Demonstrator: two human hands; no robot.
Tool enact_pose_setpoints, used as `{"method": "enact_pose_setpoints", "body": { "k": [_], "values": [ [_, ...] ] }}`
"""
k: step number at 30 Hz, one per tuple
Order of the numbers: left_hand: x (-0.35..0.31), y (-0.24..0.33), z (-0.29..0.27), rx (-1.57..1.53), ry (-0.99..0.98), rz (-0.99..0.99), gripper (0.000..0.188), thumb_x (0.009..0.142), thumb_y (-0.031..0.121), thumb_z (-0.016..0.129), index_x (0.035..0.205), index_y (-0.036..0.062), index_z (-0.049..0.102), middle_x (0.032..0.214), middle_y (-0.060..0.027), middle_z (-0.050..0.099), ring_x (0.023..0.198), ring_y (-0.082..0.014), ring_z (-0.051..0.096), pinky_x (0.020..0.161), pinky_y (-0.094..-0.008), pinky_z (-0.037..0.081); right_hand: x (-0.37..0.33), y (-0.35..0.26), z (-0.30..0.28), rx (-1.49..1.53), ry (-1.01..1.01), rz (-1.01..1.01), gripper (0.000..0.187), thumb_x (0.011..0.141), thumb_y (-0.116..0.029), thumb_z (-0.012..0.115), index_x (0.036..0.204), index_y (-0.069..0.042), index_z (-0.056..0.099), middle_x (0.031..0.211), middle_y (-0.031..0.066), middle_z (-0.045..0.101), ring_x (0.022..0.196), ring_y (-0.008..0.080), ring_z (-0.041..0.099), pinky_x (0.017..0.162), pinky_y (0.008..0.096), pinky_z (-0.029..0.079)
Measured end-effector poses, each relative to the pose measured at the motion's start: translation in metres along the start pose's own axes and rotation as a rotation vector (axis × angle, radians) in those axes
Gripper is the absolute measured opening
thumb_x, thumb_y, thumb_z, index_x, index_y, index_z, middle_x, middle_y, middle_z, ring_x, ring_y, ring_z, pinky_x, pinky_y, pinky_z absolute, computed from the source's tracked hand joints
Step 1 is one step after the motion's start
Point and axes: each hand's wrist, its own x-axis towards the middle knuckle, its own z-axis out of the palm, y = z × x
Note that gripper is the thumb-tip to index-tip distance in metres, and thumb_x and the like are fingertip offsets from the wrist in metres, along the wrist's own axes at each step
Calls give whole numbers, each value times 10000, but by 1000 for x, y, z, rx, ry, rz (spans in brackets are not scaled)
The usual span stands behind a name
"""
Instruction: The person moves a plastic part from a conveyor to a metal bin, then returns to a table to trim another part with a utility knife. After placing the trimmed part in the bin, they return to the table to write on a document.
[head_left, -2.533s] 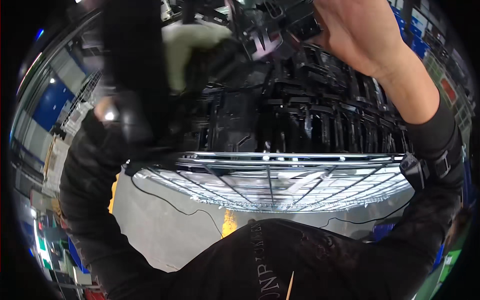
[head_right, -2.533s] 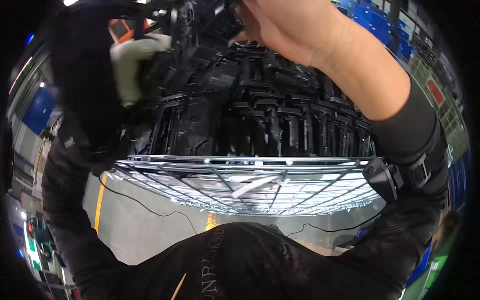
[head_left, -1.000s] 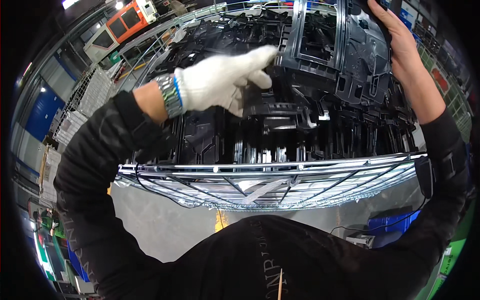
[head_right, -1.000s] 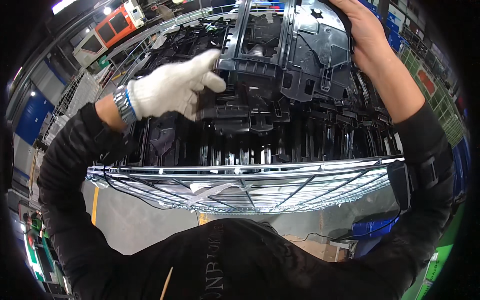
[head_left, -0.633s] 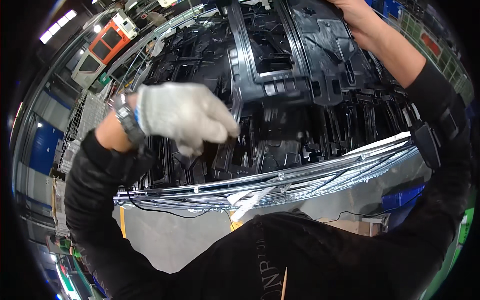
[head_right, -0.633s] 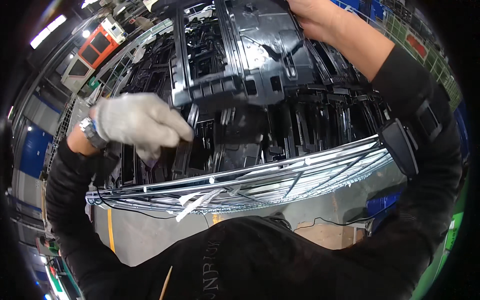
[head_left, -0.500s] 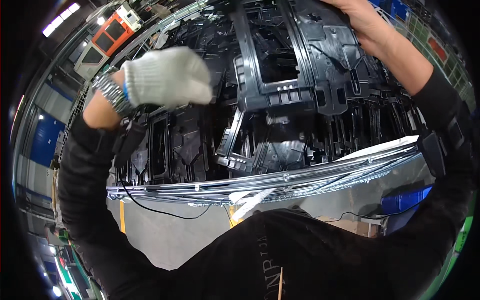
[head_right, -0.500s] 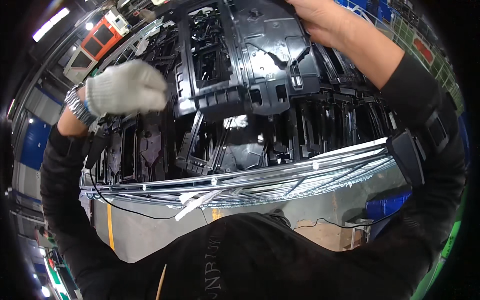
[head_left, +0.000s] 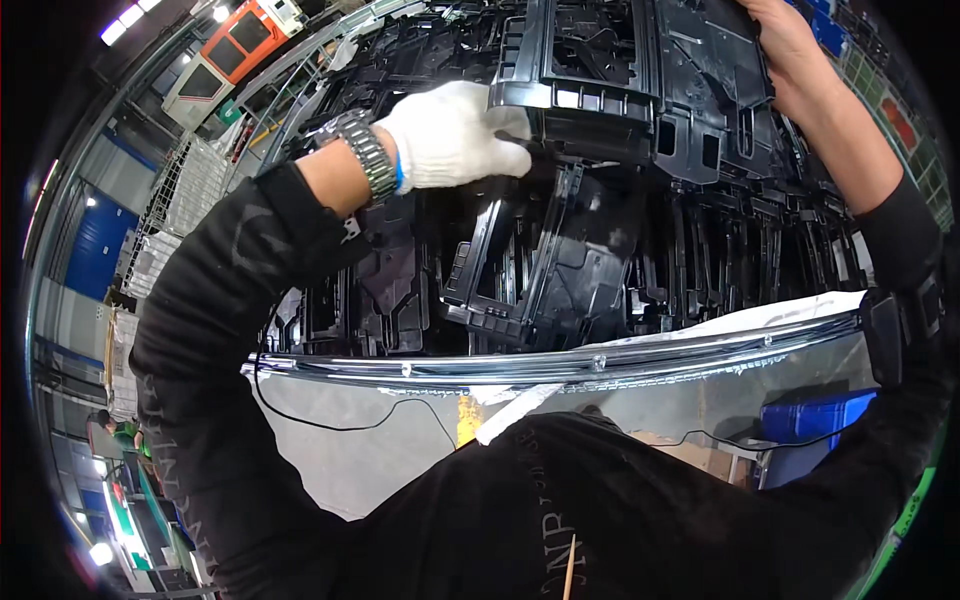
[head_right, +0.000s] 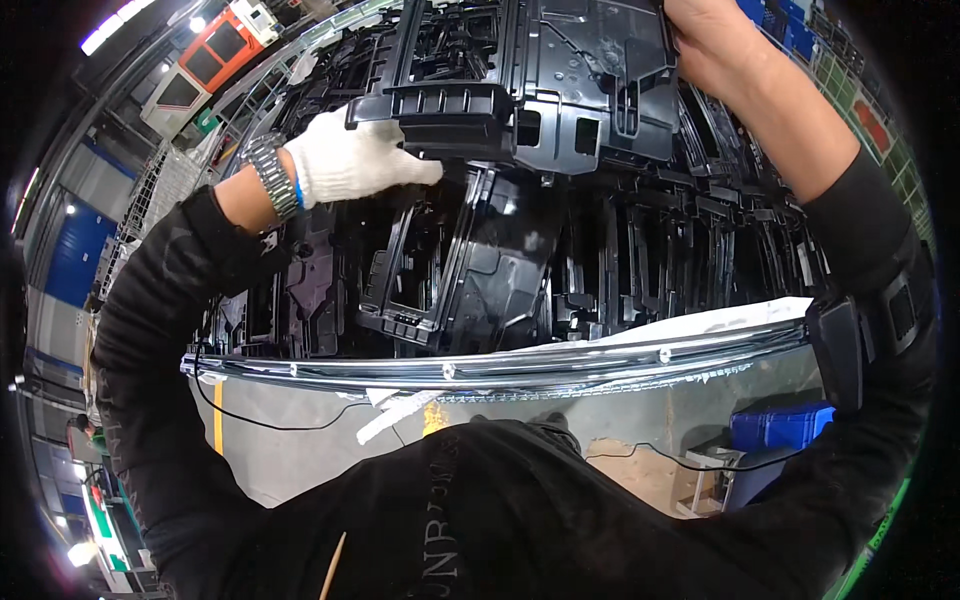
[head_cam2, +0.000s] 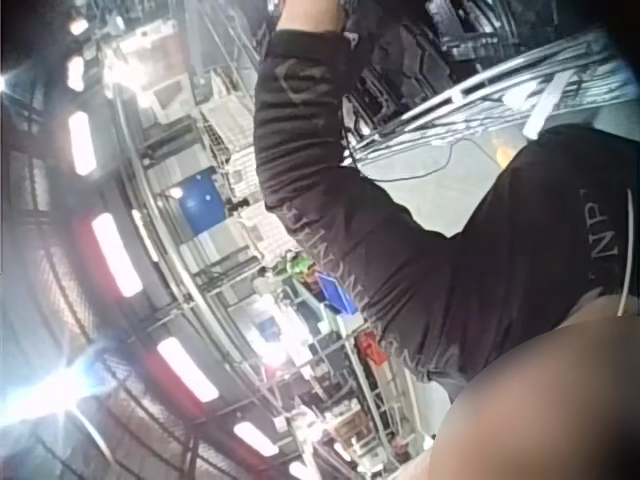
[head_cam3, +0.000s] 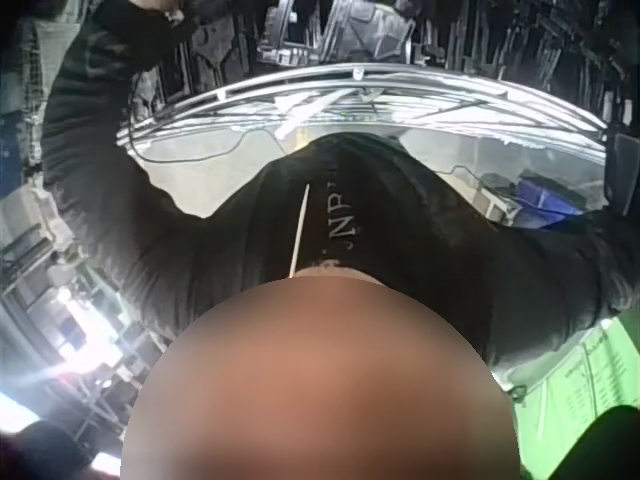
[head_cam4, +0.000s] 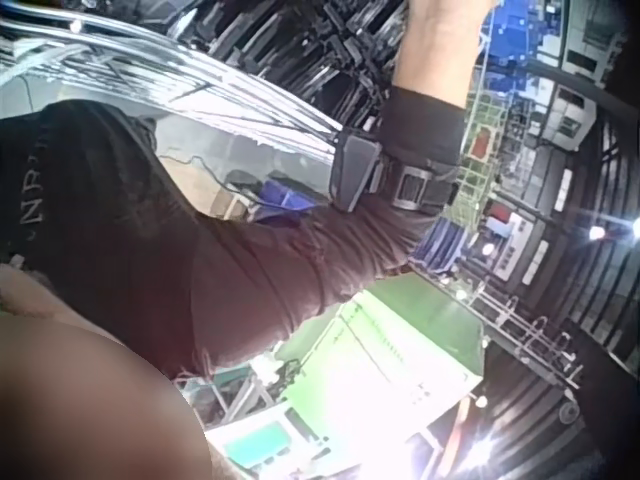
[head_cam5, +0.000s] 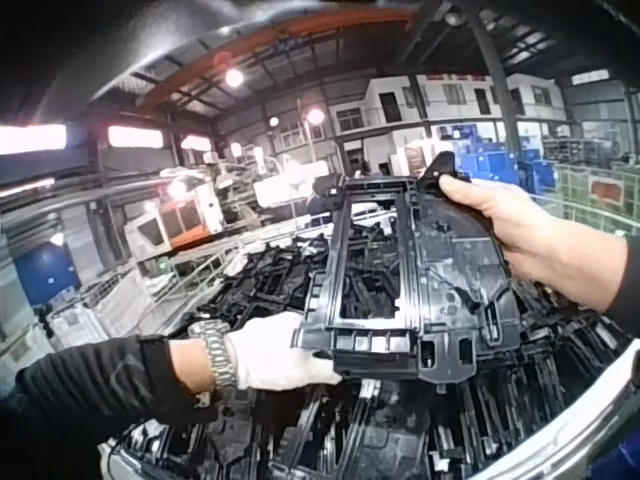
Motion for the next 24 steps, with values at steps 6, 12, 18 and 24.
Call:
{"method": "enact_pose_setpoints", "body": {
  "k": [6,12,18,24],
  "values": [
    [-19,2,3,-105,-3,-179,468,855,445,704,1124,66,759,941,-171,750,892,-319,727,860,-384,566,-2,8,4,7,-2,95,285,1065,-234,618,1200,9,678,1093,146,768,931,233,765,849,381,648],
    [-28,12,-16,-123,-7,-135,504,840,447,698,1146,52,757,986,-145,766,896,-272,733,863,-370,566,0,11,5,15,18,27,290,1052,-237,632,1193,11,680,1100,151,769,946,248,765,850,391,644],
    [-27,8,-25,-143,-65,-196,570,822,458,723,1193,27,742,981,-151,766,857,-236,735,840,-358,578,1,11,3,18,50,43,292,1052,-253,633,1180,5,684,1087,152,768,932,244,762,847,377,641],
    [-13,-3,-26,-306,-57,-338,438,794,364,837,1018,15,697,734,-23,670,581,-97,645,572,-243,548,-1,14,5,7,94,-32,269,1057,-240,624,1169,-3,685,1076,154,766,925,238,763,834,368,645]
  ]
}}
